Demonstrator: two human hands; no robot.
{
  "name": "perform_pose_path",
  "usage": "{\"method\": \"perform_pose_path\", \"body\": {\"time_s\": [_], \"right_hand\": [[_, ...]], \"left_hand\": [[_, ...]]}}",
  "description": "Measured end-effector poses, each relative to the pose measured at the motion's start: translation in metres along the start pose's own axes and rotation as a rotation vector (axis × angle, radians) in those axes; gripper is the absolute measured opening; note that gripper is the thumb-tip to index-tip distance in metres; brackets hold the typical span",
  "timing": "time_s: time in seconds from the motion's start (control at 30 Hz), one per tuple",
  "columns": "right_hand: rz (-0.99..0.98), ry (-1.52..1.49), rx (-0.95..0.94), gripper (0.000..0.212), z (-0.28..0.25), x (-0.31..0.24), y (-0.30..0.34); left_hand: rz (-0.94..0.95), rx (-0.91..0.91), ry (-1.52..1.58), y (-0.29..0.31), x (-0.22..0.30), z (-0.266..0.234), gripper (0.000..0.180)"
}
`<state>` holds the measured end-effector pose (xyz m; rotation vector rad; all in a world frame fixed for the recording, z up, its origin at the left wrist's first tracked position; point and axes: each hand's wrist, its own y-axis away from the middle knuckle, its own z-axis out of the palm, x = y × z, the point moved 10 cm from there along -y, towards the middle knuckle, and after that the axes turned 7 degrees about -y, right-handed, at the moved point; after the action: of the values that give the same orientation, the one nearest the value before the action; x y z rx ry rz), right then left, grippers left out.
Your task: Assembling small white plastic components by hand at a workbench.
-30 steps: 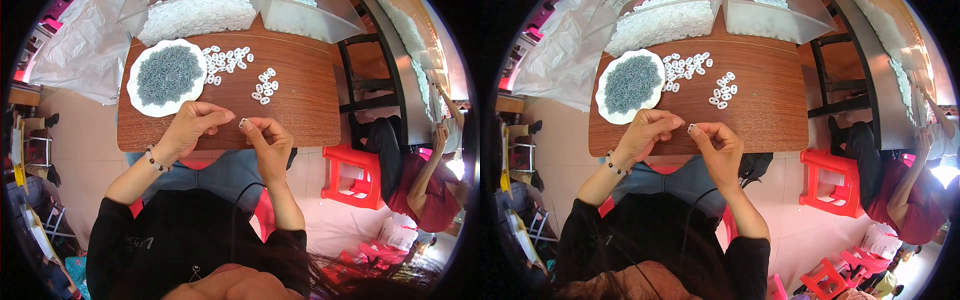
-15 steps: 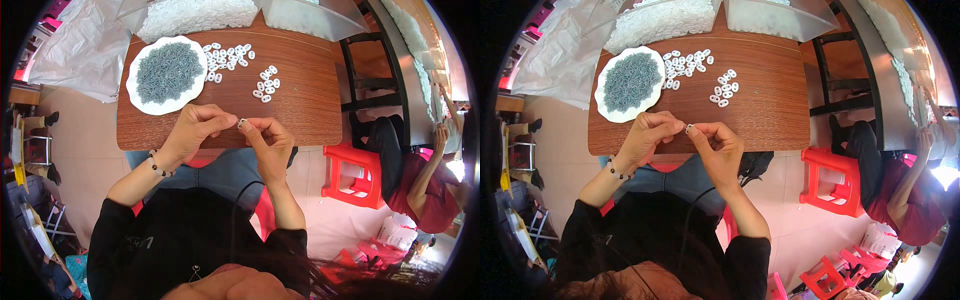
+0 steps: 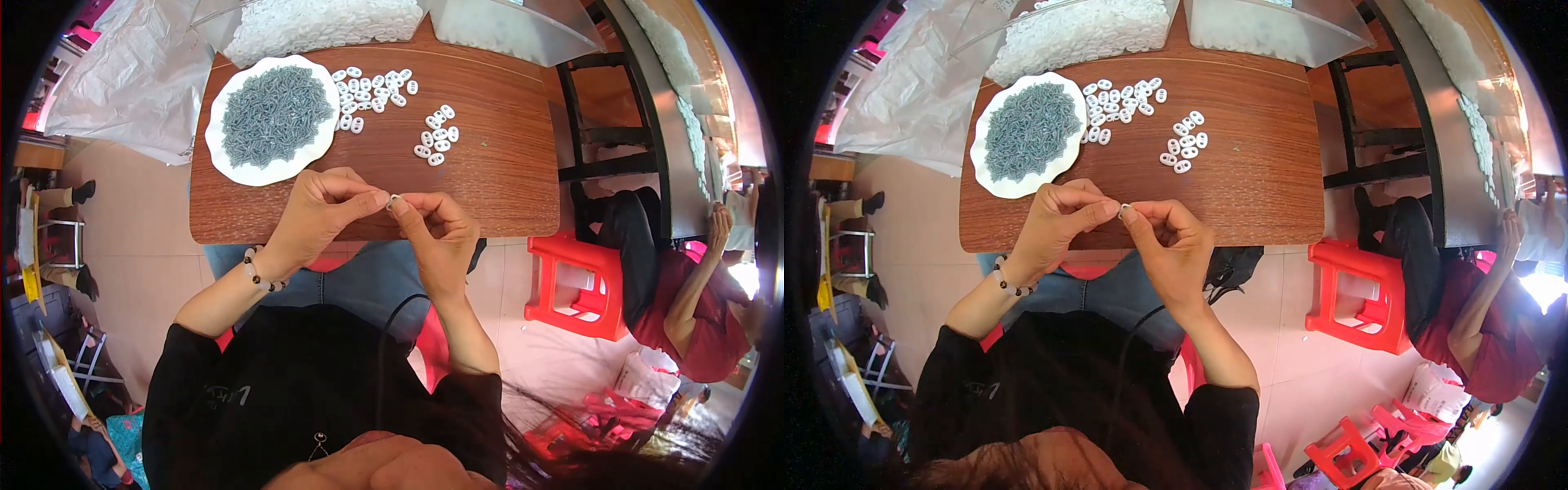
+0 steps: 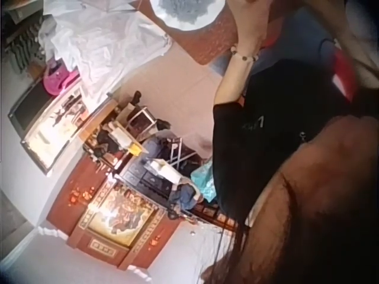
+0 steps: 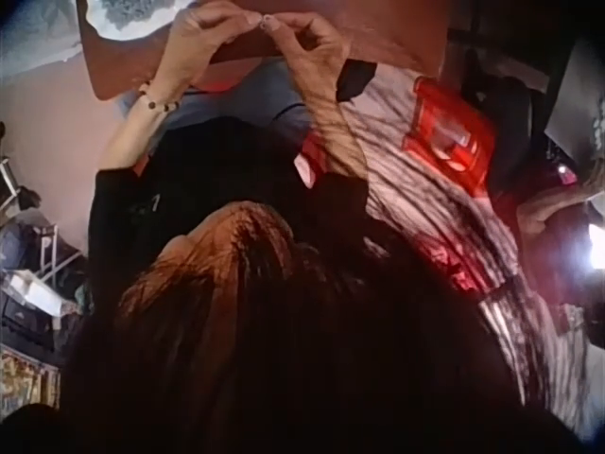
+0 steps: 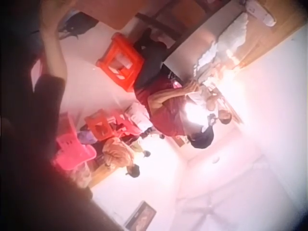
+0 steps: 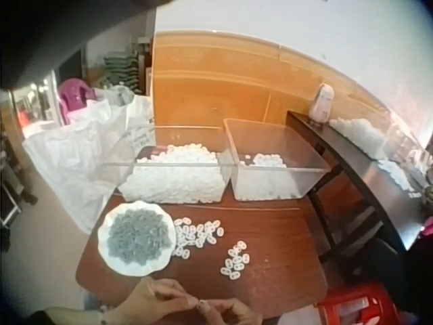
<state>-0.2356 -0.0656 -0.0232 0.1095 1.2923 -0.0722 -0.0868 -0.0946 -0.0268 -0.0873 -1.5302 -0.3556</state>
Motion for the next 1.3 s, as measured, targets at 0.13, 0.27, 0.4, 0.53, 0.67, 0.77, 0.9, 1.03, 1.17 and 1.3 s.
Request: {"method": "perform_pose_path", "body": {"time_s": [0.13,0.27,0.4,0.53,0.67,0.77,0.9,1.03,1.17,1.3], "right_hand": [[-0.039,0.041,0.01,0.007,0.0,-0.005,0.001],[-0.031,0.045,0.016,0.007,0.002,-0.006,0.002],[-0.04,0.054,0.014,0.007,0.002,-0.007,0.002],[-0.001,0.023,0.02,0.008,0.001,0.001,0.002],[0.05,-0.035,0.01,0.009,0.002,0.008,0.0],[0.095,-0.076,0.011,0.01,0.0,0.012,-0.001],[0.116,-0.117,0.013,0.01,-0.001,0.018,-0.003],[0.116,-0.103,0.023,0.01,-0.003,0.014,-0.004],[0.094,-0.108,0.034,0.01,-0.008,0.009,-0.008],[0.062,-0.109,0.049,0.01,-0.016,0.001,-0.006]], "left_hand": [[-0.03,0.023,0.024,0.004,-0.005,0.002,0.009],[-0.027,0.041,0.085,0.005,-0.008,0.002,0.009],[-0.012,0.025,0.076,0.006,-0.007,0.003,0.009],[-0.087,0.002,0.112,0.006,-0.013,0.004,0.012],[-0.093,-0.05,0.091,0.006,-0.019,0.003,0.023],[-0.127,-0.047,0.171,0.006,-0.019,0.003,0.032],[-0.119,-0.021,0.188,0.004,-0.02,0.0,0.037],[-0.098,0.008,0.123,0.001,-0.016,-0.01,0.029],[0.259,0.084,-0.56,-0.019,0.043,-0.024,0.019],[0.525,0.184,-1.029,-0.068,0.086,-0.016,0.015]]}}
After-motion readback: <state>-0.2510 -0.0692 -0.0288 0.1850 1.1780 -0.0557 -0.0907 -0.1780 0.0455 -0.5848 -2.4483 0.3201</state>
